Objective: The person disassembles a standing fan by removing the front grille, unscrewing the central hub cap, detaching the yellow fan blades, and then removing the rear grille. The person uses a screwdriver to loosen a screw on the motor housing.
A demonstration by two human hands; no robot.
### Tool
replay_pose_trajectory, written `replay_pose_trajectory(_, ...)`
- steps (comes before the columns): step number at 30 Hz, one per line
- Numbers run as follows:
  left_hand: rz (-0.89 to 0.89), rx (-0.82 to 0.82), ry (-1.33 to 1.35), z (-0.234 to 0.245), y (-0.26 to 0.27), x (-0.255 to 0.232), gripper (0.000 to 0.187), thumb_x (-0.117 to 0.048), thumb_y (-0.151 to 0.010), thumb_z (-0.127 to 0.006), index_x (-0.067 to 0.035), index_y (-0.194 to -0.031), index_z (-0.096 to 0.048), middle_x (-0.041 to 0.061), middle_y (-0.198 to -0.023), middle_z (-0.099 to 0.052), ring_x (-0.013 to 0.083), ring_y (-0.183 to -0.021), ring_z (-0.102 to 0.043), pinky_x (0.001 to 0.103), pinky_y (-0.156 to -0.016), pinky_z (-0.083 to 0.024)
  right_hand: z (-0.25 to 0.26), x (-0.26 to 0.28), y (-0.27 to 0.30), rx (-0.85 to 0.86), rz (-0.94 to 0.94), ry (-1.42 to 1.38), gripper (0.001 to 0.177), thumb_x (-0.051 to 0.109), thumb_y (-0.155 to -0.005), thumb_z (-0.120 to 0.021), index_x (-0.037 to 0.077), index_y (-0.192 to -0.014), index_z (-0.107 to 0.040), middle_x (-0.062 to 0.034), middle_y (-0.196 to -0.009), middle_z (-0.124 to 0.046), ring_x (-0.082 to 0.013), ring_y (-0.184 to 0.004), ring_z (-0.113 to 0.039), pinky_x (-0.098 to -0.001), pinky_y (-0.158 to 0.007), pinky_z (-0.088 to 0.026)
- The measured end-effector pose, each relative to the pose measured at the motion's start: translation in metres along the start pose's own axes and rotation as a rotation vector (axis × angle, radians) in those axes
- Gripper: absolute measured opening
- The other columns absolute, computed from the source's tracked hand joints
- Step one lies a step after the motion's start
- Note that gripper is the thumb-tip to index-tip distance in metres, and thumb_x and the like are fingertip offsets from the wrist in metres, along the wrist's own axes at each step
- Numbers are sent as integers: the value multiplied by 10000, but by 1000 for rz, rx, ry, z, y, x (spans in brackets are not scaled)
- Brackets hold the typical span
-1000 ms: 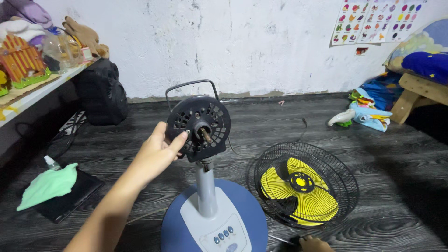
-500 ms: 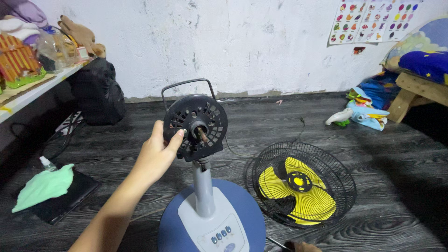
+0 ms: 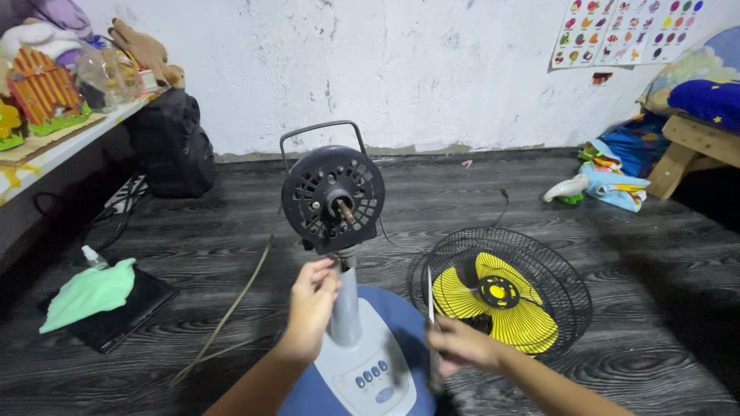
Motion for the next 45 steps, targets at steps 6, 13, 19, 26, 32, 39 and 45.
replay_pose_trajectory(6, -97, -84, 111, -11, -9, -3, 214, -88, -910, -697, 29, -1090, -689, 115, -1057, -751, 151, -983, -701, 270, -894, -539, -61, 110, -2, -87, 191, -256, 328, 345, -899, -619, 118, -1121, -537, -85, -970, -616, -194, -800, -666, -350, -700, -576)
replay_pose_trajectory(13, -164, -96, 123, -11, -3, -13, 191, -60, -869, -751, 37, -1029, -715, 122, -1000, -777, 140, -932, -721, 268, -856, -549, -76, 163, 9, -144, 214, -463, 245, 323, -923, -558, 143, -1069, -477, -60, -947, -565, -277, -842, -741, -419, -749, -583)
replay_pose_trajectory(19, -121, -145, -56, -6, 1, -23, 185, -85, -864, -763, 12, -1021, -746, 110, -937, -789, 140, -852, -717, 265, -777, -545, -73, 178, 16, -195, 244, -376, 255, 339, -935, -545, 135, -1082, -503, -59, -950, -583, -244, -827, -741, -408, -760, -575)
replay_pose_trajectory(26, -187, -116, -76, -6, -8, -15, 138, -76, -870, -756, 21, -969, -750, 81, -868, -773, 119, -783, -697, 259, -722, -536, -70, 176, 17, -195, 225, -372, 266, 339, -940, -564, 127, -1088, -501, -63, -918, -574, -250, -819, -741, -404, -775, -579)
replay_pose_trajectory(32, -27, -43, 101, -5, -15, -4, 150, -74, -877, -749, 23, -990, -732, 74, -881, -749, 123, -806, -682, 259, -736, -523, -84, 171, 18, -154, 193, -393, 266, 347, -949, -531, 137, -1110, -503, -60, -931, -578, -265, -822, -736, -429, -807, -590)
replay_pose_trajectory(39, -61, 4, 15, 2, -8, -17, 205, -108, -887, -728, -15, -1057, -659, 85, -1020, -735, 137, -955, -687, 273, -844, -533, -85, 184, 31, -190, 253, -331, 279, 334, -956, -517, 127, -1138, -466, -127, -919, -592, -277, -763, -742, -440, -690, -594)
replay_pose_trajectory(45, -255, -190, -131, 24, -8, -62, 304, -18, -884, -612, -42, -1181, -550, 112, -1124, -659, 182, -1035, -645, 321, -877, -518, -69, 239, 69, -255, 456, -385, 229, 277, -986, -494, 109, -1078, -368, -148, -858, -570, -258, -603, -675, -393, -525, -588)
Point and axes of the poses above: each hand's wrist, its own y-axis away from the middle knuckle, its own z-axis out of the back of the hand, x = y × z, the point moved 4 cm from there along -y, towards the middle knuckle
